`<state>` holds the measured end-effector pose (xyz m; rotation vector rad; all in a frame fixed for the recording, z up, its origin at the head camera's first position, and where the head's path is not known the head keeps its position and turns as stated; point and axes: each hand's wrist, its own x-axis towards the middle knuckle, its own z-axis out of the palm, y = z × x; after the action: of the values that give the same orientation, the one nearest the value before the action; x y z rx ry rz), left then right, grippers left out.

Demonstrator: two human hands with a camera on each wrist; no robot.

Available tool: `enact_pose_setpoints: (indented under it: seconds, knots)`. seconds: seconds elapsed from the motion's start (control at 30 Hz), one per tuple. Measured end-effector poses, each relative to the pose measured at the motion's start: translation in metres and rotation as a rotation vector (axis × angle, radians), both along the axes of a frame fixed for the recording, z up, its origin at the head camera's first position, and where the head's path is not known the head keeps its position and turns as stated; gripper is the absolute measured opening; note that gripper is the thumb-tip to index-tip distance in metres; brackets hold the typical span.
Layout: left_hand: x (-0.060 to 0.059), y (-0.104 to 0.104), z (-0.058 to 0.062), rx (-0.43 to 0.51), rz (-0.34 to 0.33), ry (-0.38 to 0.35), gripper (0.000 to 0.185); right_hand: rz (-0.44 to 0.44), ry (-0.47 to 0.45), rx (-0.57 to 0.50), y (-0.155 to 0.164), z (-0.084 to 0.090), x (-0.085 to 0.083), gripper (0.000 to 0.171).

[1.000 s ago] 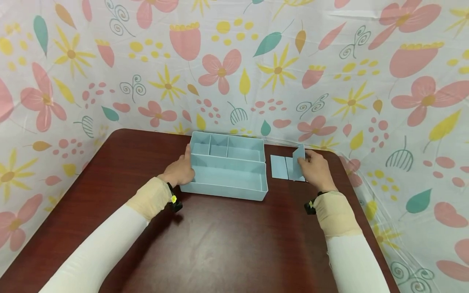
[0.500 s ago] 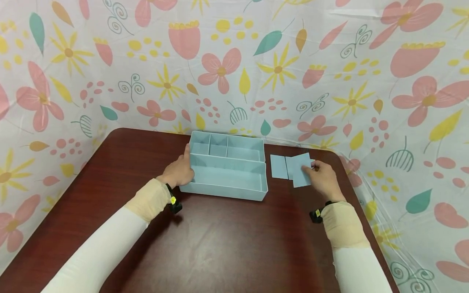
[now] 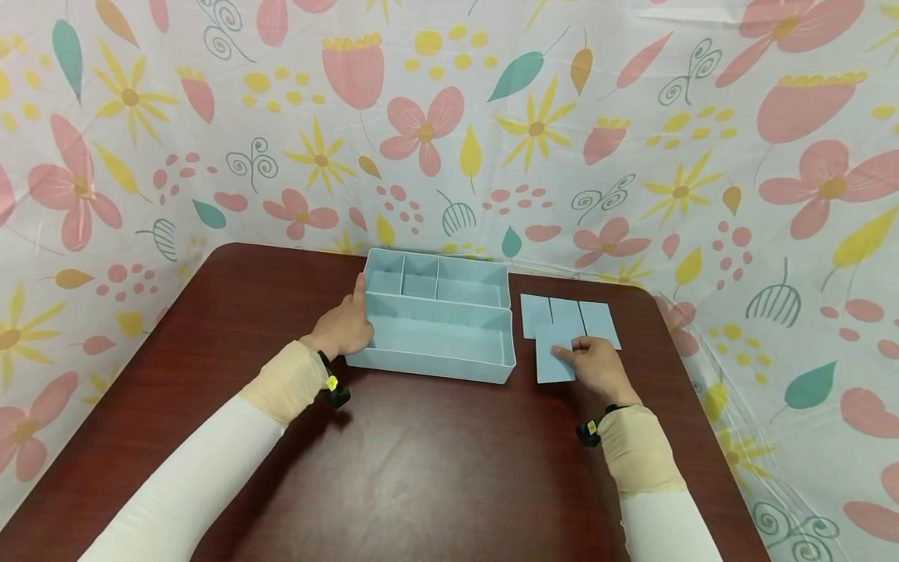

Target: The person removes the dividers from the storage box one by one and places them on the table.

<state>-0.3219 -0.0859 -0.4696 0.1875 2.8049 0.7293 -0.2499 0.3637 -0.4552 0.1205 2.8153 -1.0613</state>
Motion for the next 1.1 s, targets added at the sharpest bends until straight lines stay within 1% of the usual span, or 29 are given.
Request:
enact_pose_setpoints:
  seconds: [0.23,0.33,0.5,0.77,0.97,1.03,1.1]
  knots:
    - [-0.001,0.0,-0.001,0.006,0.013,-0.009,0.093,-0.001,-0.099,-0.056,-0.009,-0.016,-0.004,0.044]
    - [-0.002,0.001,-0.001,0.007,0.013,-0.018,0.093,-0.008,-0.117,-0.063,-0.011,-0.019,-0.004,0.044]
    - [-0.002,0.001,-0.002,-0.003,0.009,-0.018,0.093,-0.009,-0.103,-0.044,-0.011,-0.024,-0.005,0.042]
    - [-0.002,0.0,-0.002,0.003,0.006,-0.002,0.092,0.0,-0.073,0.031,-0.008,-0.03,-0.005,0.044]
    - [-0.002,-0.001,-0.003,0.005,0.009,0.009,0.092,-0.006,-0.06,0.095,-0.012,-0.029,-0.004,0.044]
    - [-0.002,-0.001,-0.003,0.006,0.011,0.013,0.092,-0.019,-0.063,0.12,-0.014,-0.028,-0.004,0.047]
    - [-0.002,-0.001,-0.003,0.008,0.012,0.016,0.092,-0.038,-0.071,0.141,-0.015,-0.027,-0.003,0.054]
